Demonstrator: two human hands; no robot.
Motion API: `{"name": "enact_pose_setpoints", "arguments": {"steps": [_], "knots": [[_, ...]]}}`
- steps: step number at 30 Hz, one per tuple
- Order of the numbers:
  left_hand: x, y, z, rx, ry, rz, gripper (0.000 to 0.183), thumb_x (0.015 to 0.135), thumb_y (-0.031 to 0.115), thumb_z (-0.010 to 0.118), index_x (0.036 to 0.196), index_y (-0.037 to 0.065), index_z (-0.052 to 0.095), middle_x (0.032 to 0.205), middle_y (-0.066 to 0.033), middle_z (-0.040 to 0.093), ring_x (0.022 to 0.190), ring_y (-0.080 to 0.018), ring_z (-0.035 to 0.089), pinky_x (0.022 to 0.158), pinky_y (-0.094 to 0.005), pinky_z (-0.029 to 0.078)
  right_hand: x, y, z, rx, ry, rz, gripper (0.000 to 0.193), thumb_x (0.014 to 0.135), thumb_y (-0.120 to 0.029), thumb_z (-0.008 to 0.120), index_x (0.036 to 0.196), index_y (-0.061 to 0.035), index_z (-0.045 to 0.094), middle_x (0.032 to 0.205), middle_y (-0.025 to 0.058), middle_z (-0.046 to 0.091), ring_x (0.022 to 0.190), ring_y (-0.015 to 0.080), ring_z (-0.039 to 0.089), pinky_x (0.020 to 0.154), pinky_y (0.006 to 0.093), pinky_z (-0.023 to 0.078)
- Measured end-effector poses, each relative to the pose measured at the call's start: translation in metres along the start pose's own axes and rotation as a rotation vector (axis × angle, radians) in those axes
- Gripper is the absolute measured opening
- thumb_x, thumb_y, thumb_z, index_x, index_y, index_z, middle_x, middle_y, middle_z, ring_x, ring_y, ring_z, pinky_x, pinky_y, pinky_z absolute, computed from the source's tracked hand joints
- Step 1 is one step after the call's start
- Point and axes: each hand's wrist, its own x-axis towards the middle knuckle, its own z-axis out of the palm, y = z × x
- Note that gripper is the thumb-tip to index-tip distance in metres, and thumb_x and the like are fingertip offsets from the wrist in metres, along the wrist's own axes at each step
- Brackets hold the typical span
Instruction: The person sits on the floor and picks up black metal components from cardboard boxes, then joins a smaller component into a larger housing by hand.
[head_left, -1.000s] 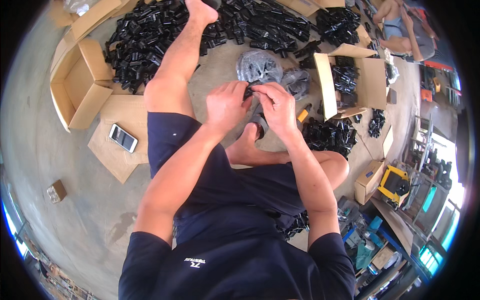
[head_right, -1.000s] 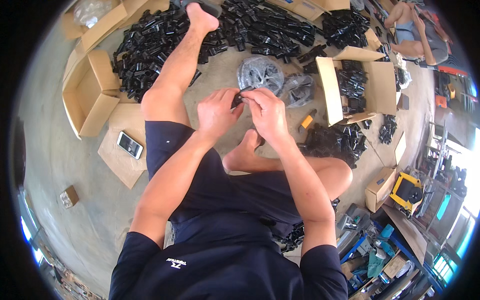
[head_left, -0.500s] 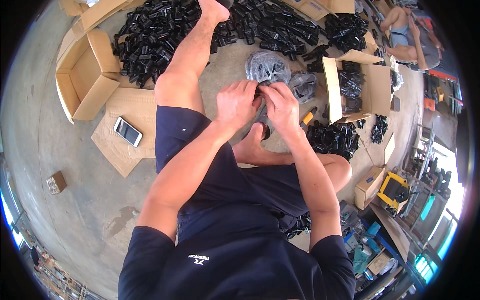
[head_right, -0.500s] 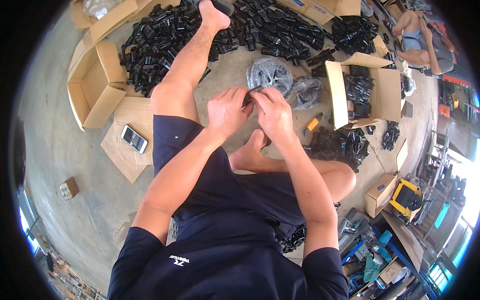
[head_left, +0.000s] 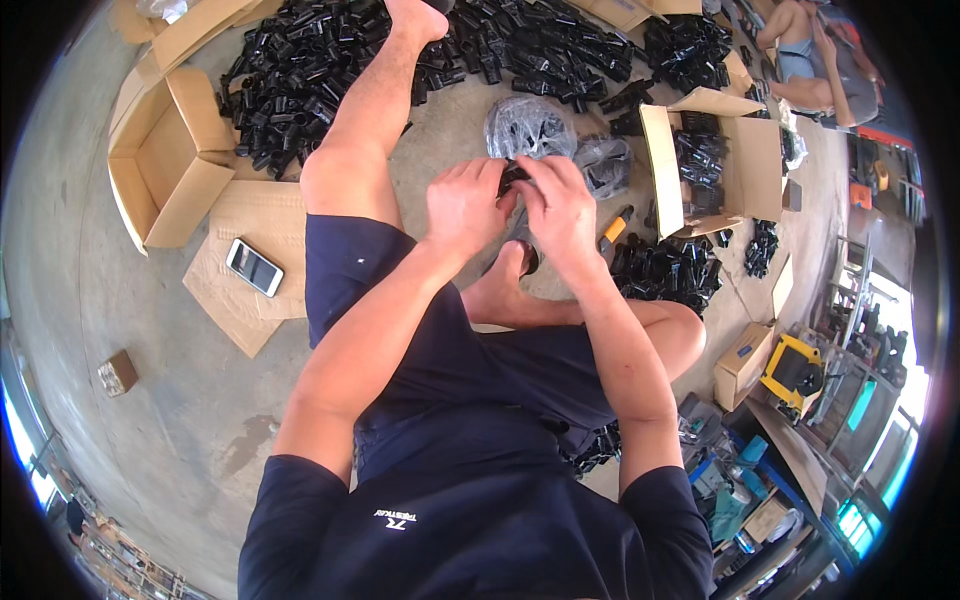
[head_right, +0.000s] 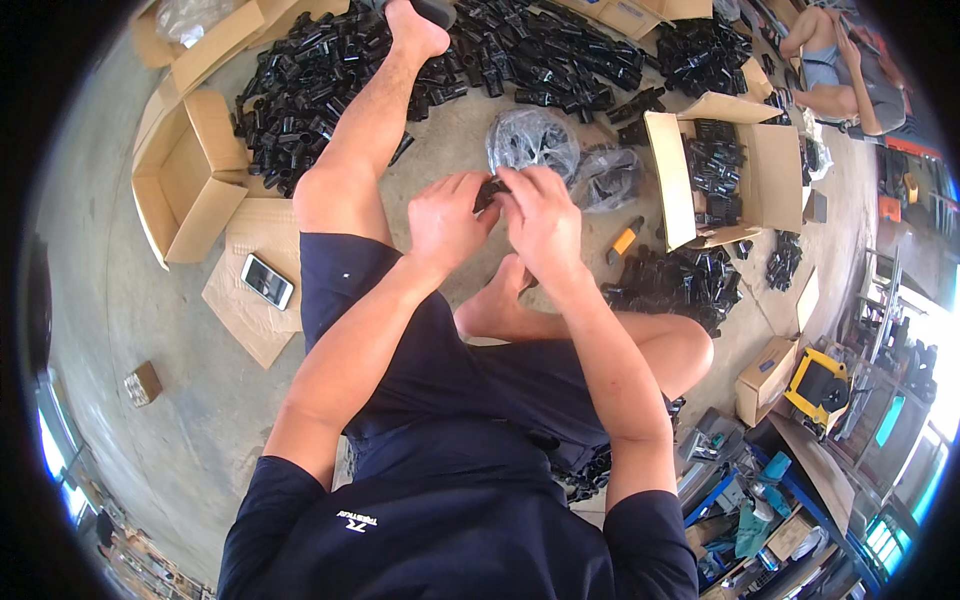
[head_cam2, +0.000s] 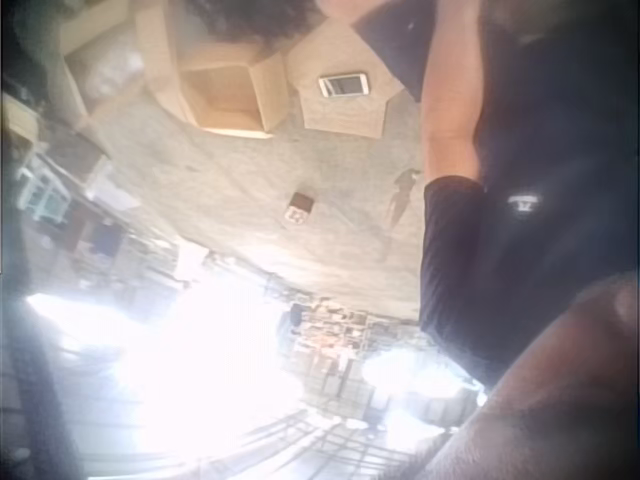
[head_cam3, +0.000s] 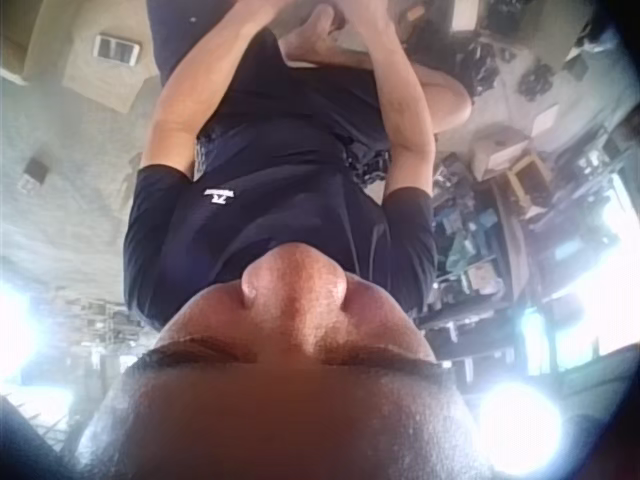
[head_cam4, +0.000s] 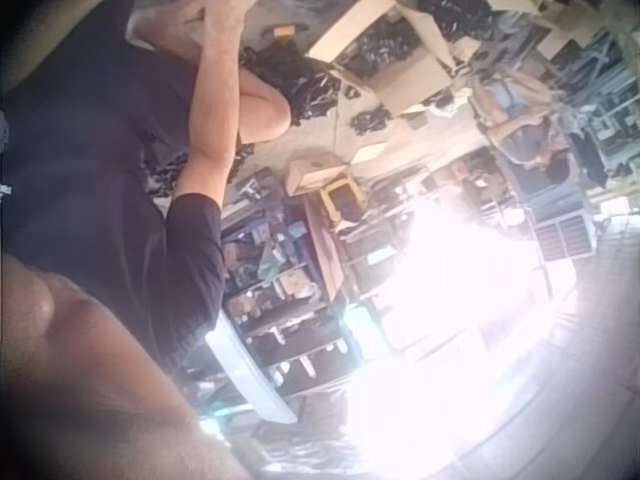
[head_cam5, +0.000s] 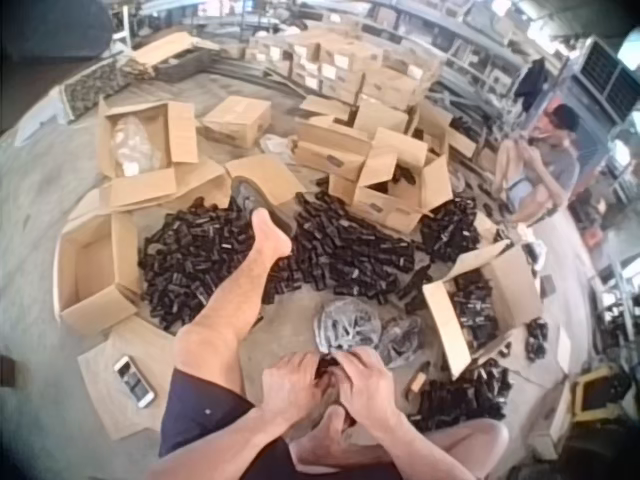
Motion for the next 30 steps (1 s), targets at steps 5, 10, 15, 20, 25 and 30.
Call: {"name": "enact_pose_setpoints", "arguments": {"steps": [5, 10, 15, 20, 25, 30], "knots": [[0.001, 0.004, -0.003, -0.002, -0.04, -0.036, 0.032, 0.069, 0.016, 0.082, 0.098, 0.012, 0.069, 0.088, -0.0055, 0.072, 0.077, -0.0259, 0.07, 0.065, -0.0377, 0.056, 0.002, 0.007, -0.012, 0.036, 0.018, -0.039, 0.029, 0.079, -0.006, 0.076, 0.107, -0.0126, 0.074, 0.097, 0.0065, 0.064, 0.089, 0.0287, 0.062, 0.074, 0.039, 0.054], [-0.002, 0.005, -0.002, -0.014, -0.084, -0.019, 0.034, 0.068, 0.017, 0.08, 0.098, 0.008, 0.067, 0.09, -0.0049, 0.071, 0.083, -0.0251, 0.07, 0.069, -0.0393, 0.056, 0.0, 0.008, -0.005, -0.02, -0.025, -0.133, 0.026, 0.078, -0.004, 0.075, 0.103, -0.0108, 0.074, 0.096, 0.0045, 0.064, 0.088, 0.0268, 0.062, 0.071, 0.0376, 0.055], [-0.003, 0.001, -0.001, -0.013, -0.024, 0.031, 0.034, 0.067, 0.017, 0.08, 0.097, 0.009, 0.067, 0.089, -0.0054, 0.07, 0.081, -0.0261, 0.07, 0.068, -0.0395, 0.056, -0.004, 0.01, 0.002, -0.007, 0.005, -0.138, 0.029, 0.076, -0.003, 0.077, 0.104, -0.0092, 0.073, 0.096, 0.0061, 0.064, 0.089, 0.0277, 0.063, 0.072, 0.0368, 0.056], [0.002, 0.004, -0.009, -0.269, -0.217, -0.208, 0.034, 0.077, 0.014, 0.08, 0.108, 0.004, 0.069, 0.093, -0.0096, 0.073, 0.083, -0.0214, 0.072, 0.072, -0.0338, 0.057, -0.001, 0.007, -0.012, 0.28, 0.038, 0.307, 0.042, 0.083, 0.0, 0.074, 0.124, -0.0078, 0.067, 0.1, 0.0066, 0.068, 0.088, 0.0207, 0.066, 0.073, 0.0316, 0.057], [0.001, 0.008, -0.008, -0.881, -0.485, -0.5, 0.03, 0.092, 0.002, 0.071, 0.12, -0.006, 0.063, 0.101, -0.0106, 0.072, 0.091, -0.0143, 0.07, 0.081, -0.0276, 0.057, -0.02, 0.031, -0.02, 1.092, -0.219, 0.681, 0.036, 0.091, -0.002, 0.07, 0.126, -0.0005, 0.063, 0.098, 0.0038, 0.071, 0.079, 0.0083, 0.064, 0.071, 0.0245, 0.055], [-0.001, 0.013, -0.002, -1.065, -0.421, -0.547, 0.034, 0.09, -0.006, 0.07, 0.122, -0.002, 0.059, 0.102, -0.0082, 0.07, 0.093, -0.0135, 0.068, 0.081, -0.0281, 0.057, -0.026, 0.034, -0.015, 1.13, -0.142, 0.763, 0.033, 0.092, -0.005, 0.071, 0.123, 0.0034, 0.064, 0.095, 0.0049, 0.071, 0.075, 0.0089, 0.064, 0.067, 0.025, 0.055]]}}
